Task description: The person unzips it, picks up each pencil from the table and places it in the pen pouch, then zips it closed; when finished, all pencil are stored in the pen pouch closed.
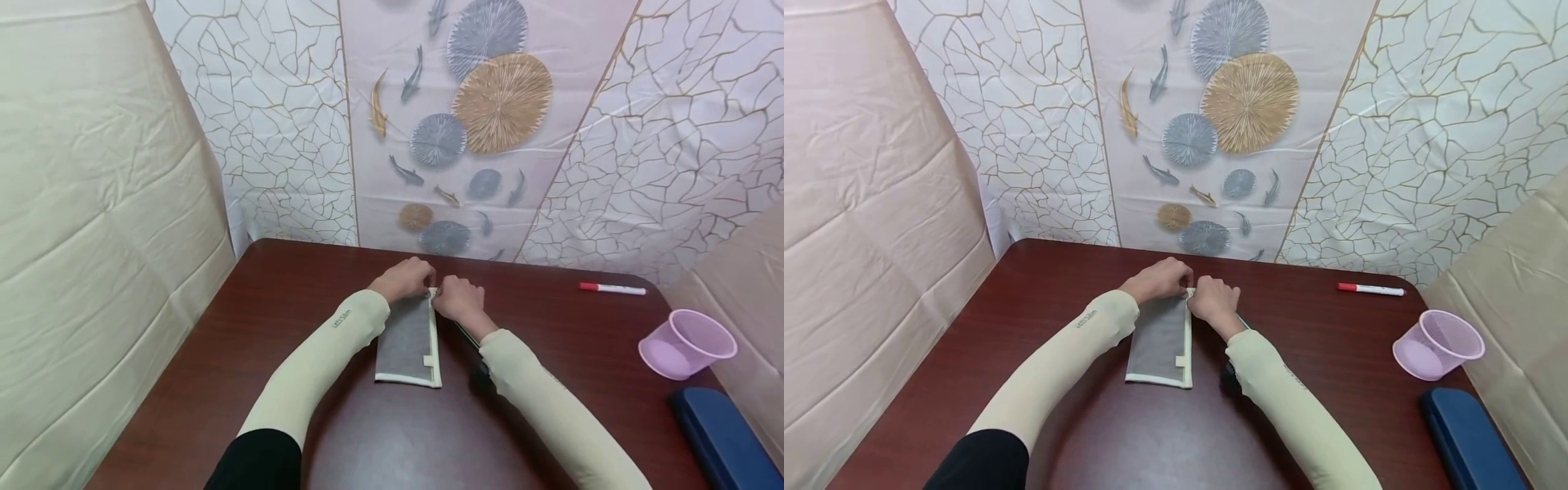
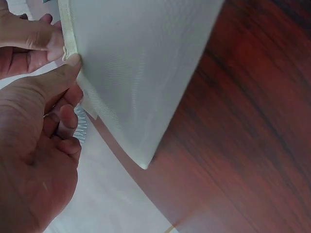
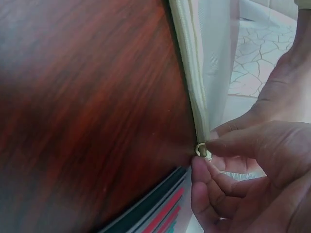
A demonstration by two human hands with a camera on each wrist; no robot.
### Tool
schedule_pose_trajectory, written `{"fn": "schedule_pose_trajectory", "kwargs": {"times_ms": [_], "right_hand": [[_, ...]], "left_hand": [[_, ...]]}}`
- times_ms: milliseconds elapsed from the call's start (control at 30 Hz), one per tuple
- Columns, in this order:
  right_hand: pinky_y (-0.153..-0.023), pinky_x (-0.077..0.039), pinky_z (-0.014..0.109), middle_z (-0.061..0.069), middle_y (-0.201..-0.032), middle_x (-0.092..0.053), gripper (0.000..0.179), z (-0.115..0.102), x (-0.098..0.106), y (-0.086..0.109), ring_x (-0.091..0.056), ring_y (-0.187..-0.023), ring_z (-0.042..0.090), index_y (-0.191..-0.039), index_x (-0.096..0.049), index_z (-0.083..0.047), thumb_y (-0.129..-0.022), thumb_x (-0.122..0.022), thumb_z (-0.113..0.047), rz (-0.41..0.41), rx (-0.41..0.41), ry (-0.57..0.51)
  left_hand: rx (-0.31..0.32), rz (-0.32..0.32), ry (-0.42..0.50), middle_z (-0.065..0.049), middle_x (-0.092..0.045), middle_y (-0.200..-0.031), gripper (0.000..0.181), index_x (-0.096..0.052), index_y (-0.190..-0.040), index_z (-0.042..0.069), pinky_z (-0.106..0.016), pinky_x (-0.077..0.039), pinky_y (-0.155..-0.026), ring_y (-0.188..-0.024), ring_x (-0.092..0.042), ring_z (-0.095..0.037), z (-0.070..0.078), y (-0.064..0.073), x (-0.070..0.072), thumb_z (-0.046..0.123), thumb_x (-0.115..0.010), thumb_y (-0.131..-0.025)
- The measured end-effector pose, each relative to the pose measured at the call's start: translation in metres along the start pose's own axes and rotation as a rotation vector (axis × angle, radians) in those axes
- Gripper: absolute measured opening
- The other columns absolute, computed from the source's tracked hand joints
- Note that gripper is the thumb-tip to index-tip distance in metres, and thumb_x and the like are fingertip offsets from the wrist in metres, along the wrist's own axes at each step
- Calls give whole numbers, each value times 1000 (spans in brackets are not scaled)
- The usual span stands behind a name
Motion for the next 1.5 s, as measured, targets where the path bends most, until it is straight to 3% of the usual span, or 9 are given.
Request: {"fn": "schedule_pose_trajectory", "kwargs": {"times_ms": [267, 433, 667, 800, 1067, 1367, 1500], "right_hand": [[-91, -44, 60, 8, -65, -60, 32, 1, 4, 3, -61, -70, 33, -63, -56, -15, -90, -70, -24, 50, 18, 79], [-80, -44, 54, 0, -53, -47, 43, 8, 3, 1, -56, -59, 29, -54, -47, -19, -90, -71, -24, 101, 75, 121], [-65, -32, 43, -7, -48, -31, 47, 5, 17, 9, -45, -52, 21, -51, -38, -23, -85, -69, -14, 223, 171, 117], [-63, -35, 42, -4, -51, -37, 43, -8, 23, 22, -47, -54, 22, -53, -40, -21, -84, -66, -7, 282, 248, 205], [-70, -48, 46, 6, -69, -62, 18, -32, 25, 46, -58, -67, 29, -73, -64, -13, -87, -71, -5, 363, 384, 398], [-61, -27, 31, 1, -68, -61, 22, -40, 23, 88, -50, -61, 21, -71, -63, -16, -82, -67, 3, 406, 524, 381], [-62, -33, 32, 0, -70, -64, 17, -45, 21, 113, -56, -65, 22, -75, -67, -15, -80, -70, 1, 434, 580, 376]], "left_hand": [[-9, -3, -15, 4, -76, -100, 9, -77, -104, 19, -30, -57, -84, -89, -67, -14, 5, -1, -1, 15, -76, -96], [-3, -37, -9, 3, -76, -106, 12, -78, -107, 19, -32, -58, -88, -94, -69, -14, 9, 1, 0, 20, -79, -95], [-16, -94, 8, 2, -77, -107, 13, -80, -107, 18, -33, -56, -86, -92, -67, -15, 9, 1, 5, 13, -74, -97], [-57, -125, 26, 0, -76, -102, 10, -79, -103, 15, -31, -52, -81, -87, -62, -15, 9, -1, 11, 11, -71, -99], [-84, -185, 95, 0, -66, -89, 11, -78, -104, 6, -27, -44, -72, -78, -53, -14, 10, 2, 24, 10, -69, -100], [-57, -170, 116, 2, -61, -81, 14, -78, -99, 4, -26, -42, -67, -73, -50, -13, -4, 0, 28, 10, -66, -102], [-40, -155, 63, 3, -57, -78, 16, -76, -95, 4, -25, -40, -65, -71, -48, -13, -6, -1, 32, 9, -63, -103]]}}
Point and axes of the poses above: each hand's wrist, its own y-axis away from the middle knuckle, its own x-axis out of the back of the hand, z = x × y, the point moved 8 cm from there along -y, towards the middle knuckle
